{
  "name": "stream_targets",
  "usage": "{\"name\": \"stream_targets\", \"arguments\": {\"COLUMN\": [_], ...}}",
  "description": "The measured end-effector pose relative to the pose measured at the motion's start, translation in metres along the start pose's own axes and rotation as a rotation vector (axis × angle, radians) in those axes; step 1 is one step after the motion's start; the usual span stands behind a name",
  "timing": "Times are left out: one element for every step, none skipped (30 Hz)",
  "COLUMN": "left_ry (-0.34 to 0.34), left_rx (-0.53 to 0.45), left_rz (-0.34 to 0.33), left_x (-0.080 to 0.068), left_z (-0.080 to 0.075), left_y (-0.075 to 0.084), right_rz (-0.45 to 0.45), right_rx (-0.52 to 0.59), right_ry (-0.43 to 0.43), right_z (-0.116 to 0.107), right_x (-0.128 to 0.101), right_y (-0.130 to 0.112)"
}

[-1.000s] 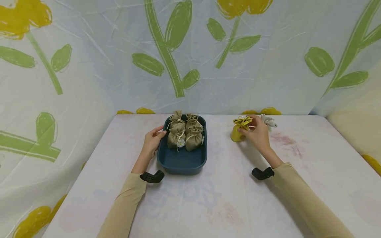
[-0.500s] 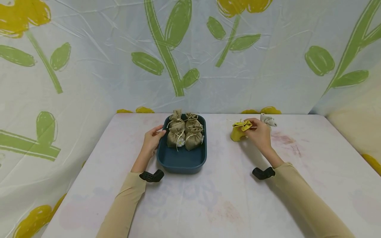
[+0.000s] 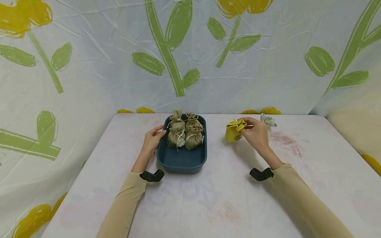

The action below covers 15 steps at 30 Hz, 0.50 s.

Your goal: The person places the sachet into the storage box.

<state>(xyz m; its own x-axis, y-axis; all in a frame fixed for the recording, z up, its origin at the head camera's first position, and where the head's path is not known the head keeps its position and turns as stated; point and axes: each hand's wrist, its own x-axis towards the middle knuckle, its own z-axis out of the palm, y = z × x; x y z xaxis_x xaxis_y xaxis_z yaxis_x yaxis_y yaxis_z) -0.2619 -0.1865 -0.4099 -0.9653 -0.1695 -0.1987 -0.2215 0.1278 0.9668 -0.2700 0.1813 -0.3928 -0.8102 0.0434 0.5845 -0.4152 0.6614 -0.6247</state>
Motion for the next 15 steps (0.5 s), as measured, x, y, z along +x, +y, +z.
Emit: {"name": "stream_targets", "arguments": {"left_ry": [-0.001,-0.001,-0.001,-0.001,-0.002,-0.001,0.001,0.002,0.002,0.003,0.004,0.006,0.005,0.005,0.006], "left_rx": [0.002,0.002,0.003,0.005,0.007,0.009,0.01,0.011,0.015,0.017,0.018,0.019,0.021,0.023,0.024], "left_rz": [-0.002,-0.005,-0.006,-0.004,-0.002,0.0,0.003,0.004,0.006,0.006,0.005,0.003,0.002,0.001,0.0], "left_x": [0.0,0.0,0.0,0.001,0.001,0.001,0.001,0.001,0.001,0.0,0.0,0.0,0.0,0.001,0.001], "left_z": [0.0,0.0,0.0,-0.001,-0.001,-0.001,-0.001,-0.001,-0.001,-0.001,-0.001,0.0,-0.001,-0.001,-0.001], "left_y": [0.0,-0.001,-0.001,-0.001,-0.002,-0.002,-0.002,-0.002,-0.002,-0.001,-0.001,-0.001,-0.001,-0.001,-0.001], "right_rz": [-0.005,-0.007,-0.01,-0.013,-0.016,-0.023,-0.028,-0.034,-0.04,-0.045,-0.049,-0.049,-0.049,-0.05,-0.052], "right_rx": [0.005,0.009,0.016,0.021,0.026,0.031,0.038,0.043,0.048,0.049,0.053,0.063,0.07,0.075,0.08], "right_ry": [-0.002,-0.003,-0.005,-0.006,-0.008,-0.01,-0.015,-0.021,-0.028,-0.035,-0.042,-0.048,-0.053,-0.055,-0.057], "right_z": [0.0,0.0,0.0,0.0,0.0,0.0,0.0,0.0,0.0,0.0,0.0,0.0,0.0,0.0,0.0], "right_x": [0.0,0.001,0.001,0.001,0.001,0.001,0.001,0.001,0.001,0.001,0.001,0.001,0.0,0.0,0.0], "right_y": [-0.004,-0.007,-0.01,-0.014,-0.017,-0.021,-0.025,-0.028,-0.032,-0.035,-0.038,-0.042,-0.045,-0.048,-0.05]}}
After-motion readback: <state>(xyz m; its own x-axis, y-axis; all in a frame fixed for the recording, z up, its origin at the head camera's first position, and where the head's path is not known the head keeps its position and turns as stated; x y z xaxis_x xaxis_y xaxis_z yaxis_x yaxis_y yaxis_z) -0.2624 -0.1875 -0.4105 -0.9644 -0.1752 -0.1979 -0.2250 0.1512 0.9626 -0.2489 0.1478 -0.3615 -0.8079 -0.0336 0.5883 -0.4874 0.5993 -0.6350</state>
